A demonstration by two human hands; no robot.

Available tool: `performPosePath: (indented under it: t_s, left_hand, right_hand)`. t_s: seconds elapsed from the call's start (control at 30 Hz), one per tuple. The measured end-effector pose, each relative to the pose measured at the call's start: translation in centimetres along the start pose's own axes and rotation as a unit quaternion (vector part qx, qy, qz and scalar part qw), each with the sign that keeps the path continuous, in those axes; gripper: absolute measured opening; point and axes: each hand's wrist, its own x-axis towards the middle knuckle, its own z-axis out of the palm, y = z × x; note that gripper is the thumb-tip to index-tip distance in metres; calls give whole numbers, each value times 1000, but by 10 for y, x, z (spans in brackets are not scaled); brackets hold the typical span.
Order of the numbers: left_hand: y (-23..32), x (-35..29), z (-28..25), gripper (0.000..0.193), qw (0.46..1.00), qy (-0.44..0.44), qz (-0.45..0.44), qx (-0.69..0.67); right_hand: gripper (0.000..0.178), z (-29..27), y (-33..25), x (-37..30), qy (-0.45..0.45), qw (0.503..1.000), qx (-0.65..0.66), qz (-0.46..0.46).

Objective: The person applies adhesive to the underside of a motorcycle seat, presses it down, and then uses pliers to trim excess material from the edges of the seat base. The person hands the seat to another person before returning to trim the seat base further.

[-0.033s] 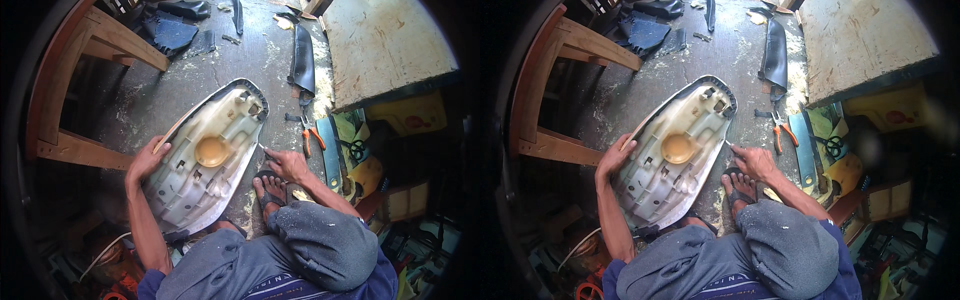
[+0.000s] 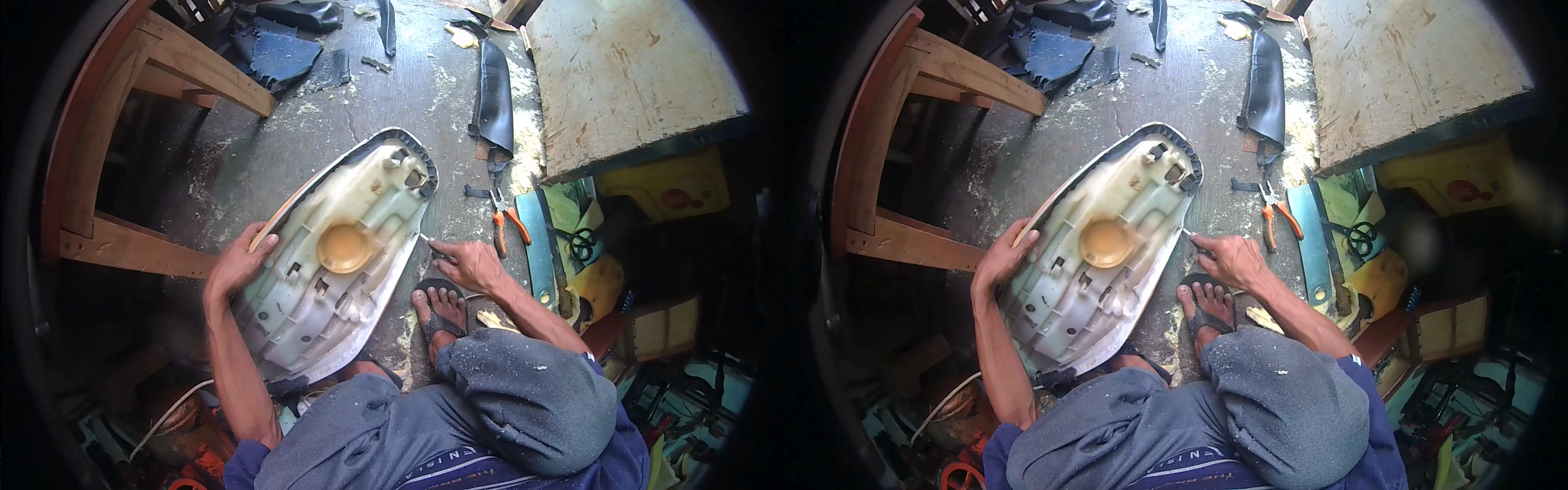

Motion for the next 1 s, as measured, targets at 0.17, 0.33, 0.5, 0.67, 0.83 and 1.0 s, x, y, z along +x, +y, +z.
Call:
performPosePath:
  t_s: [0.17,0.33,0.5,0.67,0.83,1.0]
  left_hand:
    - [12,-4,1,60,1000,29,3,10]
    - [11,-3,0,60,1000,22,-4,-2]
    - [7,4,-1,60,1000,18,-1,-5]
    - [3,6,0,62,1000,14,-7,-23]
    - [-5,22,-6,64,1000,-8,-16,-9]
    - [-25,42,-7,62,997,-57,7,-50]
  right_hand:
    - [41,-42,-9,45,-164,982,-93,-8]
    - [32,-42,-27,63,-158,974,-163,-17]
    - [34,-38,-34,54,-155,968,-198,16]
    - [34,-40,-21,64,-173,967,-187,1]
    - [29,-20,0,54,-106,983,-141,-44]
    - [45,34,16,10,138,964,-164,-160]
